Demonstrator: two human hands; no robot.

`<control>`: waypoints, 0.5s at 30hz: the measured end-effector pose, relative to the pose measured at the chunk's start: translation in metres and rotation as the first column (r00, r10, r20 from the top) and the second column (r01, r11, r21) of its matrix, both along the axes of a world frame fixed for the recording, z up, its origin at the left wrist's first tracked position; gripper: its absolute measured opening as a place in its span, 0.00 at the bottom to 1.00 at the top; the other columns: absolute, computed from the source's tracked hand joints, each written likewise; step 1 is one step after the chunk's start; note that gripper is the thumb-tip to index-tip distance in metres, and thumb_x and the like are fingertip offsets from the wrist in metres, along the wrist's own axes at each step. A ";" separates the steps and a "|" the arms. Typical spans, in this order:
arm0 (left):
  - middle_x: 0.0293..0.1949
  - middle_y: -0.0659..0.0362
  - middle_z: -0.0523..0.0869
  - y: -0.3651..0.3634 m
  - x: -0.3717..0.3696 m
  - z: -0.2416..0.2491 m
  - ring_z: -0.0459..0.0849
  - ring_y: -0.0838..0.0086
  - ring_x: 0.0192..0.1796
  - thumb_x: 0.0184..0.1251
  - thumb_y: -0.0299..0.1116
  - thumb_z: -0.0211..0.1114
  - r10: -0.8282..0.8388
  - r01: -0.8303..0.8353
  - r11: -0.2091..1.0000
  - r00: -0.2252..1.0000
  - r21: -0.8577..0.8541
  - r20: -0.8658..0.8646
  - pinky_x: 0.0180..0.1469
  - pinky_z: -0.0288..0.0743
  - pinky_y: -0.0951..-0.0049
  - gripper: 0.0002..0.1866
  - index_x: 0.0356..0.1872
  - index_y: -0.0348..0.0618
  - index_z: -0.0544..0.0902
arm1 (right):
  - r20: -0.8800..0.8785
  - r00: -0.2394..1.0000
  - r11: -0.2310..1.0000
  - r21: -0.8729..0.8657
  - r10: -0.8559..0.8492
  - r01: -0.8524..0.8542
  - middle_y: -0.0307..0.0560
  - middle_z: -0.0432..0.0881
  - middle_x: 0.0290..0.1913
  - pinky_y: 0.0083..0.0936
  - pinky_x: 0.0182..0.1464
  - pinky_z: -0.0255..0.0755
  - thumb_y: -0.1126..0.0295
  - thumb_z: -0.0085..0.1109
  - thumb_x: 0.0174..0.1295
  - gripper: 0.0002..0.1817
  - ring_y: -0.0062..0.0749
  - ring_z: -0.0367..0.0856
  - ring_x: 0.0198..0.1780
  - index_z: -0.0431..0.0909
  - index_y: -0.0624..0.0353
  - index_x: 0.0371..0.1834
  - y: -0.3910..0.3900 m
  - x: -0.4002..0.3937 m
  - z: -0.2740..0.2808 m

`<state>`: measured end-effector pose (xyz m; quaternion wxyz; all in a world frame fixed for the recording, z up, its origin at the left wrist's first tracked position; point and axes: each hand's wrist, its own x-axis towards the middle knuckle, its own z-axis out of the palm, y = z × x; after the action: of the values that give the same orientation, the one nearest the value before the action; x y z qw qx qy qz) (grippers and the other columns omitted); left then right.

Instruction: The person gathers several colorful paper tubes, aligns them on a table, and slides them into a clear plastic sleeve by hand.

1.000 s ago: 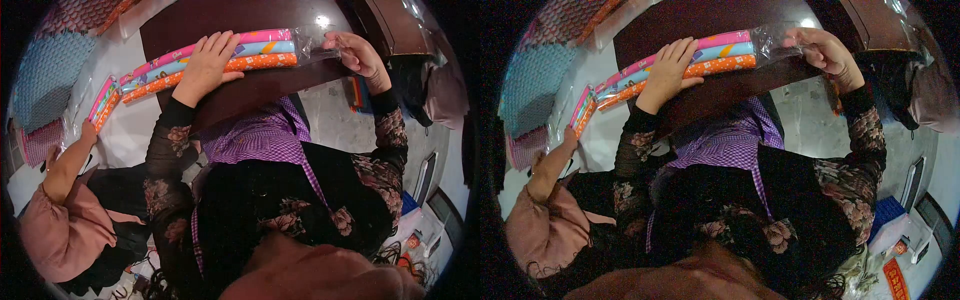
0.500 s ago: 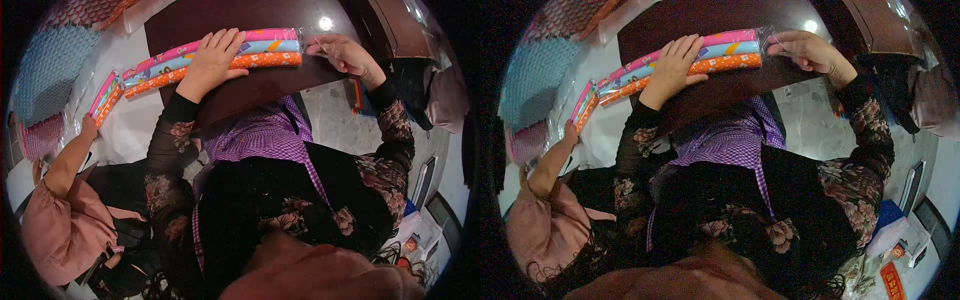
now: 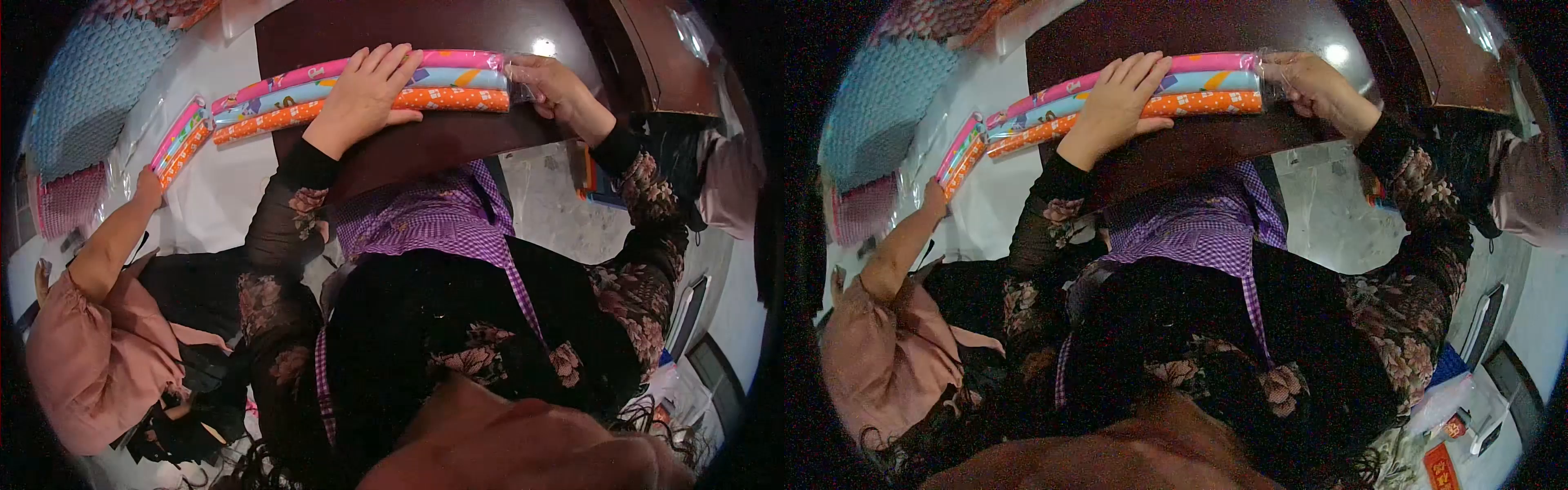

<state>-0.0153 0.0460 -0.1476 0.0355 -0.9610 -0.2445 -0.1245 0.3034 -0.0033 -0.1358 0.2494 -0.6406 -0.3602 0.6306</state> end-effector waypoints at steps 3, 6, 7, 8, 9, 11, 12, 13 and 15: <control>0.65 0.54 0.73 0.001 -0.001 -0.001 0.70 0.58 0.67 0.54 0.61 0.68 0.006 -0.006 1.000 1.000 0.002 -0.007 0.68 0.62 0.57 0.47 0.70 0.43 0.66 | -0.147 0.989 1.000 -0.006 -0.007 0.006 0.26 0.63 0.13 0.15 0.12 0.48 0.55 0.67 0.64 0.19 0.12 0.57 0.11 0.82 0.53 0.53 0.008 -0.001 -0.007; 0.66 0.53 0.72 -0.001 -0.001 0.000 0.69 0.57 0.67 0.55 0.61 0.67 -0.006 0.006 1.000 1.000 -0.007 0.018 0.68 0.62 0.56 0.46 0.70 0.44 0.66 | -0.160 0.987 0.999 -0.054 -0.018 0.010 0.25 0.64 0.14 0.14 0.13 0.48 0.55 0.68 0.63 0.16 0.11 0.57 0.12 0.82 0.53 0.46 0.009 -0.003 -0.005; 0.66 0.53 0.72 -0.001 0.000 0.000 0.69 0.57 0.67 0.55 0.61 0.67 -0.004 0.004 1.000 1.000 -0.008 0.019 0.68 0.62 0.56 0.46 0.70 0.44 0.66 | -0.154 0.988 0.999 -0.038 -0.018 0.012 0.24 0.64 0.14 0.14 0.13 0.47 0.56 0.68 0.63 0.15 0.11 0.57 0.13 0.81 0.53 0.43 0.009 -0.004 -0.003; 0.66 0.53 0.72 -0.002 0.000 0.000 0.69 0.57 0.68 0.55 0.61 0.67 0.002 -0.002 1.000 1.000 -0.004 0.005 0.69 0.61 0.56 0.46 0.71 0.44 0.66 | -0.147 0.989 1.000 -0.020 -0.018 0.015 0.24 0.63 0.15 0.13 0.13 0.47 0.56 0.69 0.62 0.14 0.10 0.57 0.13 0.81 0.52 0.40 0.008 -0.005 -0.001; 0.67 0.53 0.72 -0.003 0.000 0.001 0.69 0.57 0.68 0.55 0.61 0.67 0.007 -0.007 1.000 1.000 -0.002 -0.009 0.69 0.61 0.55 0.46 0.71 0.45 0.66 | -0.147 0.989 1.000 -0.019 -0.017 0.014 0.24 0.63 0.15 0.13 0.13 0.47 0.56 0.69 0.62 0.14 0.10 0.57 0.13 0.81 0.52 0.40 0.005 -0.008 0.002; 0.69 0.53 0.69 -0.004 0.000 0.002 0.67 0.57 0.70 0.54 0.59 0.69 0.015 -0.015 1.000 1.000 -0.022 -0.016 0.71 0.59 0.55 0.47 0.72 0.45 0.64 | -0.020 0.999 0.997 0.062 -0.046 0.047 0.24 0.62 0.15 0.13 0.14 0.47 0.56 0.69 0.62 0.13 0.10 0.55 0.14 0.81 0.52 0.39 0.000 -0.014 0.009; 0.71 0.53 0.67 -0.002 -0.001 -0.001 0.66 0.57 0.71 0.54 0.58 0.70 0.028 -0.030 0.998 0.999 -0.047 -0.030 0.72 0.58 0.55 0.48 0.73 0.45 0.62 | -0.026 0.999 0.998 0.056 -0.039 0.040 0.24 0.62 0.15 0.13 0.14 0.47 0.56 0.69 0.62 0.13 0.10 0.55 0.14 0.81 0.52 0.39 0.005 -0.014 0.004; 0.71 0.53 0.67 -0.002 -0.001 -0.001 0.66 0.57 0.71 0.54 0.58 0.70 0.029 -0.031 0.998 0.999 -0.050 -0.030 0.72 0.58 0.55 0.48 0.73 0.45 0.62 | -0.055 0.998 0.998 0.048 -0.034 0.037 0.25 0.63 0.16 0.12 0.14 0.47 0.57 0.70 0.61 0.13 0.10 0.56 0.15 0.82 0.52 0.38 0.007 -0.013 0.003; 0.71 0.53 0.67 -0.002 -0.002 0.000 0.65 0.57 0.72 0.54 0.58 0.70 0.027 -0.029 0.998 0.999 -0.057 -0.021 0.73 0.57 0.54 0.48 0.73 0.45 0.62 | -0.083 0.996 0.999 0.040 -0.030 0.033 0.25 0.63 0.17 0.12 0.15 0.48 0.57 0.70 0.61 0.12 0.10 0.57 0.16 0.82 0.52 0.37 0.007 -0.014 0.003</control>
<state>-0.0171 0.0436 -0.1476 0.0122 -0.9593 -0.2610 -0.1070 0.2897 0.0036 -0.1327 0.2872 -0.6143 -0.3525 0.6449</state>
